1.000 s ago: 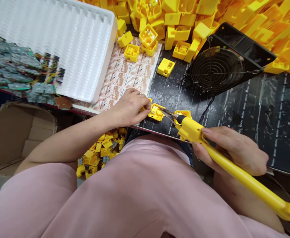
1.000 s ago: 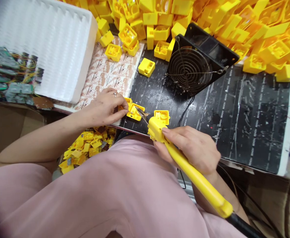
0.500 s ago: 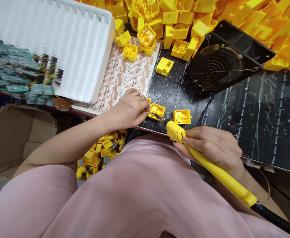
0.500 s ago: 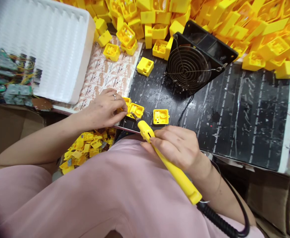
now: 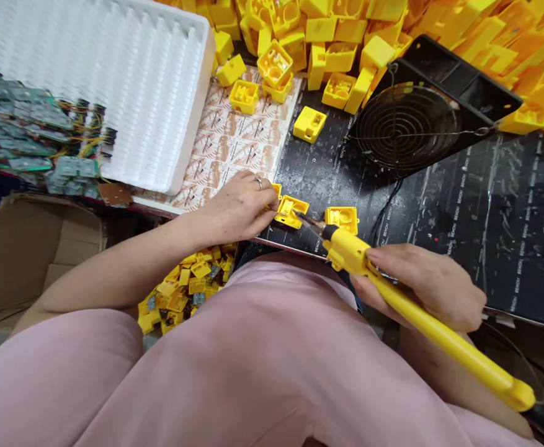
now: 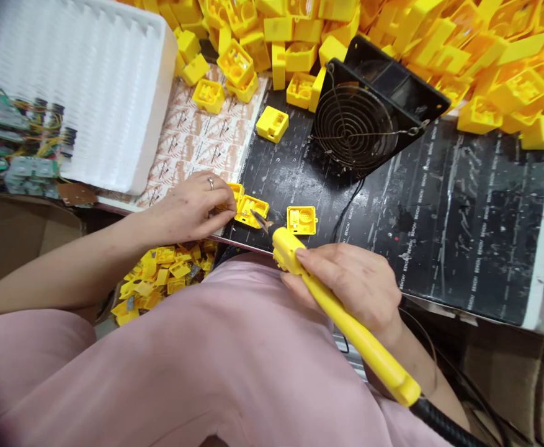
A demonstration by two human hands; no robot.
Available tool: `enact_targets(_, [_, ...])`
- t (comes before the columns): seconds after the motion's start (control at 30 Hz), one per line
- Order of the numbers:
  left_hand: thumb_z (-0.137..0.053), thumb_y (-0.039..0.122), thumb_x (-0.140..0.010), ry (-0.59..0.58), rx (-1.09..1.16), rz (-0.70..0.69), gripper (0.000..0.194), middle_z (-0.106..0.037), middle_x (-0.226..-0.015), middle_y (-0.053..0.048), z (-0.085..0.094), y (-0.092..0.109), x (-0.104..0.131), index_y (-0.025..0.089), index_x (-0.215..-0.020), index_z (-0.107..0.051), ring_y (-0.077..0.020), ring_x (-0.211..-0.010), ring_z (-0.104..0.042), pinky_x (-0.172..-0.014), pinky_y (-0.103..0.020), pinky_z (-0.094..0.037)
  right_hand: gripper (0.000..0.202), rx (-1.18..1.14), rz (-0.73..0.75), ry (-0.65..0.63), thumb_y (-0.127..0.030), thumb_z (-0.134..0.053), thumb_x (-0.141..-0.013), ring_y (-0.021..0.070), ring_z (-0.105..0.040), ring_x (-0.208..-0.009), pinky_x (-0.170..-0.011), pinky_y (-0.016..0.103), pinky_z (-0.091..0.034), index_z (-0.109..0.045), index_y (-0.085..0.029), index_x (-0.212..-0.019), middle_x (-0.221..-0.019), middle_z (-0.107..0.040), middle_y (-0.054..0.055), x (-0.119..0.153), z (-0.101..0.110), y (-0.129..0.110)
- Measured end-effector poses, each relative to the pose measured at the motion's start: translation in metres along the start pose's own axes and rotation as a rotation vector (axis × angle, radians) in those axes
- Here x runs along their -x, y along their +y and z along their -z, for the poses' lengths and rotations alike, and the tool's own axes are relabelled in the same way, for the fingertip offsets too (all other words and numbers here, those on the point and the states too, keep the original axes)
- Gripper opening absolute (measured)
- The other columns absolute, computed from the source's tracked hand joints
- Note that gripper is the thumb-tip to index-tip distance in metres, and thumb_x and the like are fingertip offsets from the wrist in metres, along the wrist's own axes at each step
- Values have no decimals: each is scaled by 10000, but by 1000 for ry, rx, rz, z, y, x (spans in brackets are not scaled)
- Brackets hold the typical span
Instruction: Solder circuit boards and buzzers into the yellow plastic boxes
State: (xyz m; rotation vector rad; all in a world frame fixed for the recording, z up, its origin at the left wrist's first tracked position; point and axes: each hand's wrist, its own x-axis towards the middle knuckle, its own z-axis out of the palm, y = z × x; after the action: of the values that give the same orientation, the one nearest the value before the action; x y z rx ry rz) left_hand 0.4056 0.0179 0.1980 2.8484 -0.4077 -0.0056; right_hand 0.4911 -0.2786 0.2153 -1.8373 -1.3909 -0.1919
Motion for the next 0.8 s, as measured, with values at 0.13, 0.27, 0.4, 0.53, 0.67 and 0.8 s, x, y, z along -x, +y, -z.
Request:
enact_targets(0.13, [-443,263,-992,8,22,18,298,-731,-900,-73,0,-1,2,168,-895,-708,-222,-863,-655,-934,-403,-485,301,-42,132,-8,-83,-824,-817,125,-714,-698,-637,228,-619,-621,-187,-1013,-829,-745,6,2,-5,1])
enact_targets(0.27, [-447,269,-988,5,23,26,298,-733,-902,-70,-1,1,1,175,-897,-714,-218,-853,-651,-946,-414,-478,301,-33,146,-10,-62,-839,-791,128,-702,-699,-629,238,-616,-627,-183,-967,-821,-747,24,-4,-9,-2])
enact_targets(0.4, [-441,260,-977,-13,15,46,302,-731,-905,-84,0,3,0,171,-894,-717,-230,-869,-653,-964,-430,-481,258,-25,111,-120,-48,-803,-818,166,-725,-741,-679,290,-633,-626,-193,-938,-823,-745,46,-11,-5,-9])
enact_targets(0.53, [-453,264,-966,13,69,54,283,-730,-892,-72,-1,2,2,171,-904,-713,-222,-847,-657,-977,-433,-481,180,-24,94,-108,-85,-747,-881,155,-726,-739,-683,278,-633,-635,-206,-954,-833,-740,31,-10,4,-8])
enact_targets(0.67, [-435,302,-991,111,39,95,309,-735,-895,-62,-4,2,2,171,-938,-709,-223,-881,-682,-982,-412,-495,195,18,21,68,-106,-781,-860,123,-712,-688,-580,216,-592,-640,-214,-940,-823,-737,1,-5,6,-2])
enact_targets(0.8, [-403,284,-1005,159,-89,94,350,-740,-872,-80,-9,4,-4,155,-910,-713,-252,-872,-701,-931,-431,-515,275,73,-7,113,-81,-837,-796,131,-711,-643,-481,216,-549,-631,-227,-904,-802,-751,-14,-2,-4,0])
